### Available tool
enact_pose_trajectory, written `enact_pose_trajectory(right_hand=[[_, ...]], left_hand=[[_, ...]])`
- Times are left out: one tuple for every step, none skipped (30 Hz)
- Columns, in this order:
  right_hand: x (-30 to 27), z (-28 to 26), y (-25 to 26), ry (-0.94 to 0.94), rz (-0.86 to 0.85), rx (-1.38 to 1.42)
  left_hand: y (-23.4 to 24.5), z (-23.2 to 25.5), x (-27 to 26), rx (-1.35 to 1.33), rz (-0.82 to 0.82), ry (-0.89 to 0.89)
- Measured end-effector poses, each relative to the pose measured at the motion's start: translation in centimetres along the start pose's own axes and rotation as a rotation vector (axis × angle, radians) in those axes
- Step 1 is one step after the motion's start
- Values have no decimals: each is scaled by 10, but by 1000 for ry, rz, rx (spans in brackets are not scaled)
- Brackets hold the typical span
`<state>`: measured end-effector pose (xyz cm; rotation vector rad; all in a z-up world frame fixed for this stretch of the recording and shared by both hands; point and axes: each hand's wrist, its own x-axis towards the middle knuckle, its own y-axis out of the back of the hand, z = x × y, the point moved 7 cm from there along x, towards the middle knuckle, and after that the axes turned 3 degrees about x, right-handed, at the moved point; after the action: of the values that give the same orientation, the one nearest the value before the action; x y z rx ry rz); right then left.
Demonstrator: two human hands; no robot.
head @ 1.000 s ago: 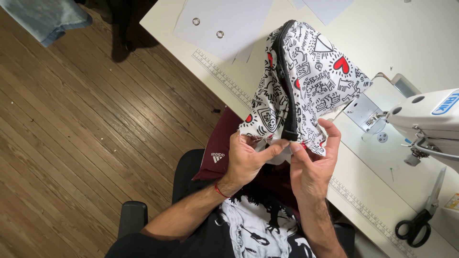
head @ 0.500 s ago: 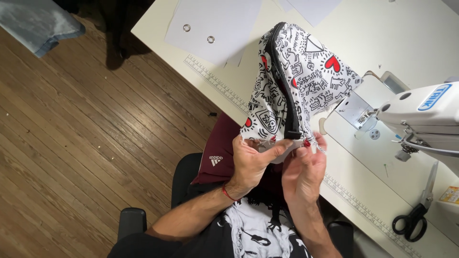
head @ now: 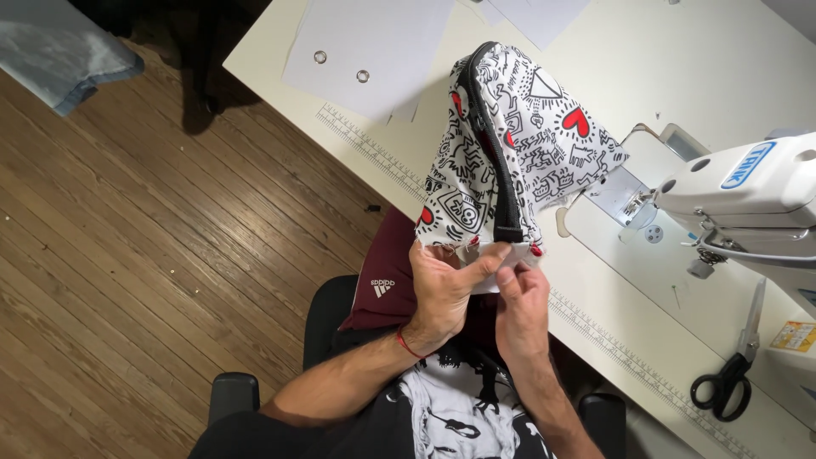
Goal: Trimming and preparing a patterned fabric bag for sewing at a workstation using scissors.
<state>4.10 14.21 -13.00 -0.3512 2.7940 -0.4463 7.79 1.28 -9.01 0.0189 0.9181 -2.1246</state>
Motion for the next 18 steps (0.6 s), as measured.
enact_pose_trajectory(right_hand=[[-3,-12,-14,39,-56,-81],[-4,-11,-9,39,-55,-80],[-4,-12,-4,65,-61,-127],[-4,-13,0,91,-67,-173],[-2,-24,-6,92,-68,-172],[-1,-43,-8,191,-22,-164],[-2,-61,-11,285,25,-157],[3,-52,-1,282,24,-158],[7,-45,11,289,31,-133],[11,-37,22,296,39,-109],[12,-35,21,300,45,-109],[12,-31,22,286,65,-5],[16,-27,21,269,73,101],[16,-32,16,271,69,103],[13,-35,13,234,79,163],[10,-37,10,198,89,222],[9,-39,8,199,89,223],[8,-39,8,168,102,256]], left_hand=[[-2,3,-2,-16,2,15],[2,-2,0,-15,1,16],[5,-5,3,-5,-4,-12],[9,-7,6,5,-10,-40],[10,-10,8,6,-10,-41],[11,-11,10,19,-18,-53],[13,-13,10,33,-23,-62],[13,-13,9,34,-20,-61],[12,-14,8,40,-24,-45],[11,-15,6,46,-28,-29],[9,-15,3,47,-34,-25],[7,-15,0,24,-36,-5],[6,-15,-1,1,-32,6],[2,-11,1,0,-32,0],[-1,-6,0,8,-36,-10],[-5,-1,0,16,-39,-20],[-5,0,-1,16,-41,-20],[-8,1,-2,19,-61,-26]])
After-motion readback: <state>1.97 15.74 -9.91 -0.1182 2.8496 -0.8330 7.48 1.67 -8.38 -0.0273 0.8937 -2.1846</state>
